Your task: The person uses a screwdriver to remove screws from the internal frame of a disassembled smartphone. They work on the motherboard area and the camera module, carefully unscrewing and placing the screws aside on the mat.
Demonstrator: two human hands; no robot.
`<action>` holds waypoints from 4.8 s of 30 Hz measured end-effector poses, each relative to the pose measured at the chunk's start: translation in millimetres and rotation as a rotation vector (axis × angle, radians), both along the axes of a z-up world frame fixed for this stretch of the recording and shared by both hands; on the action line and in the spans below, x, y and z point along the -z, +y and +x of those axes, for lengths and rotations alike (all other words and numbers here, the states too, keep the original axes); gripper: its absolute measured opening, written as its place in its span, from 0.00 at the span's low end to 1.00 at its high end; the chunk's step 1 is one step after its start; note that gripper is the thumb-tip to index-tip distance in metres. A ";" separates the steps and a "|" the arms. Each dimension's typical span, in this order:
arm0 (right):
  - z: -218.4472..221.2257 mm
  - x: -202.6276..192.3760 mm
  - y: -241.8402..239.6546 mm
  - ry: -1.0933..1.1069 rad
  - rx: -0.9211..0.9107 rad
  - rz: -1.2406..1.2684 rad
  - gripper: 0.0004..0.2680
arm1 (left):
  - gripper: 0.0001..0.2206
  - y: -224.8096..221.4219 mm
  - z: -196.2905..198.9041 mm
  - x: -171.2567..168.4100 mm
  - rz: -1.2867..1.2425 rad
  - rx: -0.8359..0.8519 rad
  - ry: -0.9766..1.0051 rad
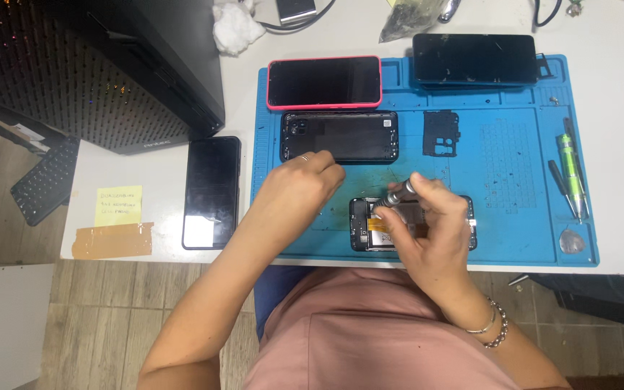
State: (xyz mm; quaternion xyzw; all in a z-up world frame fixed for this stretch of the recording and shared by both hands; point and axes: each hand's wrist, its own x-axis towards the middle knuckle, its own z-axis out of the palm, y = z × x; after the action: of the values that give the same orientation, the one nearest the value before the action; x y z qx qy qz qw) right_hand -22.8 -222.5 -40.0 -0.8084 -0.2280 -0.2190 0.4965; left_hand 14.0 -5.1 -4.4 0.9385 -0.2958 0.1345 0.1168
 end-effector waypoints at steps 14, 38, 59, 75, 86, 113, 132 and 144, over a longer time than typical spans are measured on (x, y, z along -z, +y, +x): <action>-2.2 0.7 5.1 -0.071 -0.207 -0.135 0.11 | 0.05 6.2 -1.6 -0.4 0.017 0.067 0.015; -14.7 -6.2 -13.0 0.244 -0.090 0.651 0.20 | 0.04 -3.4 -0.9 5.9 -0.371 0.134 0.311; -17.2 -6.7 -13.9 0.279 -0.052 0.617 0.21 | 0.01 -7.9 3.3 15.8 -0.353 0.131 0.318; -17.4 -8.2 -14.1 0.302 -0.065 0.623 0.20 | 0.04 -12.7 4.4 9.5 -0.380 0.175 0.362; -17.9 -7.8 -14.3 0.313 -0.058 0.633 0.21 | 0.03 -16.6 3.3 12.7 -0.332 0.172 0.296; -17.7 -6.7 -15.2 0.290 -0.074 0.636 0.21 | 0.04 -7.0 1.8 17.8 -0.402 0.066 0.263; -17.2 -4.5 -15.6 0.268 -0.080 0.647 0.20 | 0.08 -24.8 8.6 19.5 0.095 0.137 0.008; -16.7 -4.0 -17.2 0.262 -0.091 0.663 0.20 | 0.03 -24.9 18.1 8.1 -0.080 0.146 0.247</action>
State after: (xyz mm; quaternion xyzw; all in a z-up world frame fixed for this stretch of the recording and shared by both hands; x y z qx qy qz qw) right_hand -39.4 -239.7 -36.0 -0.6137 -0.1148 -0.1533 0.7660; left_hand 32.1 -30.0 -12.4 0.9184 -0.3411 0.0211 0.1991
